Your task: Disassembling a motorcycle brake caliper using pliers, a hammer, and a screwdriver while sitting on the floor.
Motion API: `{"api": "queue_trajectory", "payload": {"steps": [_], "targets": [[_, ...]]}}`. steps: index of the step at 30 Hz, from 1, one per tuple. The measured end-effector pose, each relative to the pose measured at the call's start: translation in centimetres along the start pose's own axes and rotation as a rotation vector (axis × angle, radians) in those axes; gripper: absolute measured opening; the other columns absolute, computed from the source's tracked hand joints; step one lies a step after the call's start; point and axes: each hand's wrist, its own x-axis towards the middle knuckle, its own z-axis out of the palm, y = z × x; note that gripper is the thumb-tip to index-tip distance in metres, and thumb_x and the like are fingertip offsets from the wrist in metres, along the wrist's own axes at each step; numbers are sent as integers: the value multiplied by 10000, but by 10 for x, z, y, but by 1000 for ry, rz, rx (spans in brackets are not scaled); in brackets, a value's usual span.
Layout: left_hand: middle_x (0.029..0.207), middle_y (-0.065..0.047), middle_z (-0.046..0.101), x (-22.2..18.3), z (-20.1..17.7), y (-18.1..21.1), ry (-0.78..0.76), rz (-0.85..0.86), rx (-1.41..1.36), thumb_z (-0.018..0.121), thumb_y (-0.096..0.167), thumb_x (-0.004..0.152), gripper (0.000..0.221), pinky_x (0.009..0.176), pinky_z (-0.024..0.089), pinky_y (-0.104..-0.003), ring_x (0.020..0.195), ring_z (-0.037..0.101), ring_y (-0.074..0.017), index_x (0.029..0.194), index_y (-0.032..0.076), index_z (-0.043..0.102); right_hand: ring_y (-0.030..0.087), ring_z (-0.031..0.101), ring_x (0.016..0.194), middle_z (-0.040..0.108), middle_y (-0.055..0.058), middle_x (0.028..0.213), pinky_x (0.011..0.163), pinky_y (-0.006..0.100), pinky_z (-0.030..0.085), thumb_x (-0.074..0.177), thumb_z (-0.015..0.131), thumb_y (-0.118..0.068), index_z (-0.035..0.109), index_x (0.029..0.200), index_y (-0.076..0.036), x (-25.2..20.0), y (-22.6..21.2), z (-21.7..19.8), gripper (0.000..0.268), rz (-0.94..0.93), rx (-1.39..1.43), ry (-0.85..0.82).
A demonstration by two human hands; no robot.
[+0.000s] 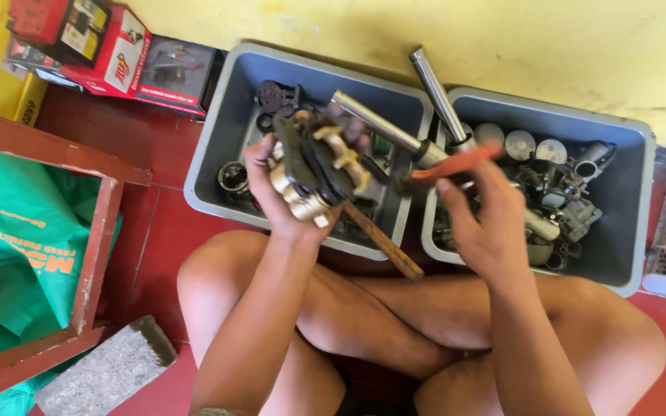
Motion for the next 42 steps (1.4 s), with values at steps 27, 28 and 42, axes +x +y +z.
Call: {"api": "queue_trajectory", "payload": {"steps": [27, 28, 42], "targets": [[1325, -205, 676, -6, -2, 94, -295, 179, -41, 515, 360, 1033, 416, 1124, 499, -534, 1219, 656, -412, 1295, 54, 618, 393, 652, 984, 703, 181, 1102, 829, 495, 518, 847, 633, -136, 613, 1155, -42, 80, 26, 200, 322, -130, -365, -937], [1325, -205, 676, -7, -4, 98, -295, 185, -43, 515, 360, 1033, 416, 1124, 499, -534, 1219, 656, -412, 1295, 54, 618, 393, 652, 984, 703, 181, 1102, 829, 495, 518, 847, 633, -136, 613, 1155, -42, 85, 23, 203, 322, -134, -368, -940], [1436, -255, 616, 0, -20, 108, -334, 164, -105, 503, 375, 1037, 448, 1062, 561, -548, 1298, 632, -475, 1347, 83, 644, 410, 579, 1083, 651, 195, 1173, 954, 477, 482, 635, 846, -172, 608, 1282, -21, 101, 129, 210, 706, -168, -763, -542]]}}
